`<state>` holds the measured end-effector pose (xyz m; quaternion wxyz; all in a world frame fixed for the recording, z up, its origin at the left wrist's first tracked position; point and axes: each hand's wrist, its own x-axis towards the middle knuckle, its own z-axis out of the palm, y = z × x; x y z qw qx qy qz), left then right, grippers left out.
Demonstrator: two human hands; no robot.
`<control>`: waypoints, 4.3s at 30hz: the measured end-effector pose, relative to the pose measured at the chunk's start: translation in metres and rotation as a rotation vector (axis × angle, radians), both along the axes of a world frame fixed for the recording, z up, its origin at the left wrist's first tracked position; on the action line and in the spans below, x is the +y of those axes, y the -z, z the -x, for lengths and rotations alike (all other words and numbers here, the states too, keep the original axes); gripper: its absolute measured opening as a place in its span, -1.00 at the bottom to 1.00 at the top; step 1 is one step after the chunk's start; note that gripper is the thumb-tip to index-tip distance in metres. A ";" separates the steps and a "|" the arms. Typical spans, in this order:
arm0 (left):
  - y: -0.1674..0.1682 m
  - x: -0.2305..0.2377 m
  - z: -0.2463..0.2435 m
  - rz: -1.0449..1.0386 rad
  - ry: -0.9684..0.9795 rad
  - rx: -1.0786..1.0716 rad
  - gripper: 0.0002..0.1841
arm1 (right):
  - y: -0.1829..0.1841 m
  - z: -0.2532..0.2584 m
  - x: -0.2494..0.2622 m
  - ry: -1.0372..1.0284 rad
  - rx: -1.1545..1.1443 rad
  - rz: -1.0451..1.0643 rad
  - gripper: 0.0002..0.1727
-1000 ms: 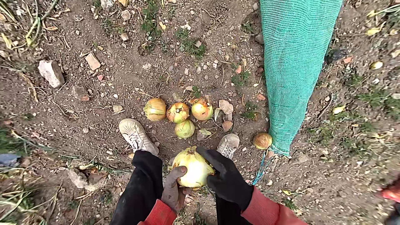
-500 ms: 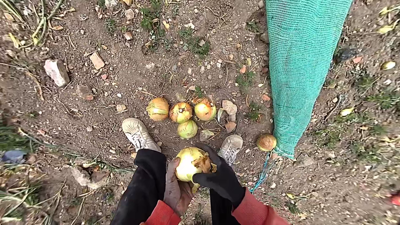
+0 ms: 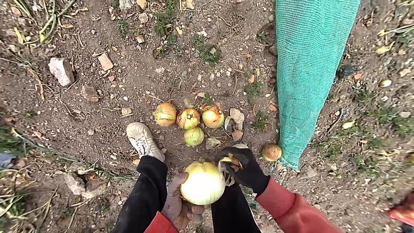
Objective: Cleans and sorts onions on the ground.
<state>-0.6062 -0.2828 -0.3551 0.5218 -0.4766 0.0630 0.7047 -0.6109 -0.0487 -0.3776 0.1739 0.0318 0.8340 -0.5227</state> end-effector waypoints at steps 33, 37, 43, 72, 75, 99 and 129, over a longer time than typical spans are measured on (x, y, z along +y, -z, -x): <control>0.006 0.022 -0.007 0.695 0.324 0.517 0.28 | -0.044 -0.044 -0.046 0.169 -0.495 0.075 -0.01; 0.000 0.022 -0.001 0.606 0.152 0.411 0.02 | -0.028 -0.055 -0.028 0.212 -0.384 0.102 -0.47; -0.001 0.003 0.009 0.305 -0.183 0.552 -0.70 | 0.013 -0.075 0.004 0.007 -0.929 -0.366 -0.27; 0.012 0.038 0.006 0.634 0.575 0.011 -0.48 | -0.043 -0.048 -0.048 0.523 -1.163 0.448 0.06; 0.012 0.041 0.005 0.726 0.692 0.080 -0.50 | -0.034 -0.054 -0.055 0.590 -1.158 0.451 -0.02; 0.018 0.028 -0.027 0.418 0.716 1.167 0.10 | 0.045 -0.119 -0.014 0.956 -0.889 0.975 -0.39; 0.007 0.031 -0.038 0.386 0.930 0.864 -0.47 | 0.182 0.129 -0.165 -0.507 -0.286 -0.554 0.29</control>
